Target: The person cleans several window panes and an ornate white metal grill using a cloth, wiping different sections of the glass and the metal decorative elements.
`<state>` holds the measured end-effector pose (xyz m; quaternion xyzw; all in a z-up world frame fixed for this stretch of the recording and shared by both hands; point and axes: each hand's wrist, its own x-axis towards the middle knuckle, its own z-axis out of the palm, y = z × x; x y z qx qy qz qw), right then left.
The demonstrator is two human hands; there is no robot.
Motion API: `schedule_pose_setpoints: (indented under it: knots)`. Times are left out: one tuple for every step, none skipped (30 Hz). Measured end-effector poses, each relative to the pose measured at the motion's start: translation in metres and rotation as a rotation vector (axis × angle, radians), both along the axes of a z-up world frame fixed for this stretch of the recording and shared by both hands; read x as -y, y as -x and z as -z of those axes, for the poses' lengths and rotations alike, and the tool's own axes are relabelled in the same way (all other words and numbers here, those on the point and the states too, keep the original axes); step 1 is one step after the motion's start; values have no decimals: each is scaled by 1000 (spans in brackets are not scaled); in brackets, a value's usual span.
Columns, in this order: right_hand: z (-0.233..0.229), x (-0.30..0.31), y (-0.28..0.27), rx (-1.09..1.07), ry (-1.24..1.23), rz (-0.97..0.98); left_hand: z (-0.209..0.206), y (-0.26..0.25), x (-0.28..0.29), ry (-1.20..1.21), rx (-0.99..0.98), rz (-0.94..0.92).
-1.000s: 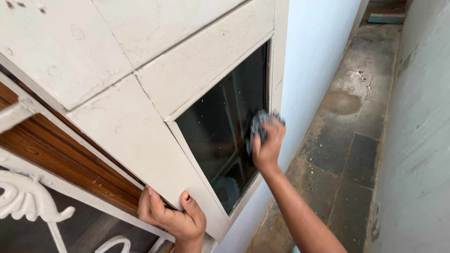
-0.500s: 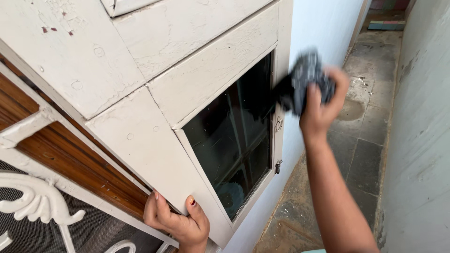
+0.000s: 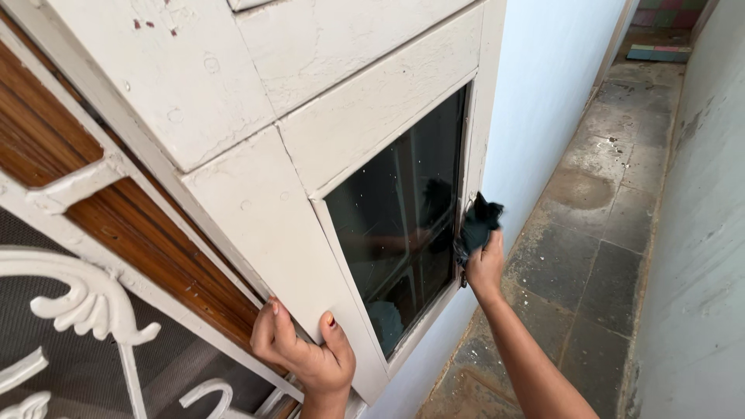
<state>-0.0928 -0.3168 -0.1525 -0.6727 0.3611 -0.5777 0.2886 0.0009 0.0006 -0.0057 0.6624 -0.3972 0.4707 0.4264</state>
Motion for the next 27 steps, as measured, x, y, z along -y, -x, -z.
schedule_pose_setpoints:
  knots:
    - [5,6,5,-2,-1,-1,1,1,-1,9,-8,18]
    - [0,17,7,-102,173,32,-1,0,2,28,-9,36]
    - [-8,22,7,-201,346,67,-2,0,4,37,-4,35]
    - [-22,25,4,-142,365,96,-2,0,3,39,-12,53]
    - [-44,32,-4,-84,385,124,-2,1,3,42,-20,71]
    - [-69,37,-8,-95,536,184,-2,1,3,43,-18,68]
    - [-98,41,-19,-106,687,244,-3,0,4,49,-6,63]
    - [-134,45,-41,179,263,54,-3,0,4,55,2,56]
    - [-167,42,-60,444,-171,-143,-2,1,4,55,1,52]
    - [-196,32,-71,429,61,-58,-3,1,4,57,-3,79]
    - [-221,16,-77,406,295,23,-3,1,4,59,-7,106]
    - [-238,-7,-79,277,425,112,-4,2,4,59,-7,101]
    - [-257,-30,-81,147,553,202,-4,2,4,69,-3,97]
    - [-265,-57,-78,131,681,238,-6,1,5,77,5,98]
    - [-267,-89,-74,112,810,273,-7,1,4,77,8,98]
    - [-274,-112,-77,252,803,110,-8,2,4,81,-2,118]
    - [-278,-129,-75,392,791,-57,-8,3,3,84,-12,137]
    - [-274,-141,-64,394,798,-55,-9,3,4,92,-10,139]
    - [-265,-153,-53,294,884,-117,-10,4,4,90,-19,135]
    - [-253,-158,-46,187,952,-181,-8,6,0,76,-36,129]
    - [-250,-144,-46,183,947,-183,-5,6,-1,71,-41,129]
    - [-252,-119,-48,206,955,-147,-5,4,1,72,-38,147]
    - [-249,-98,-49,229,963,-111,-4,3,1,74,-36,165]
    - [-241,-82,-51,232,794,-40,-3,3,-1,76,-36,165]
    - [-229,-67,-53,235,624,31,-1,3,-5,60,-81,189]
    - [-208,-60,-58,233,620,29,2,5,-10,38,-130,212]
    - [-180,-58,-65,292,436,128,5,7,-15,34,-133,211]
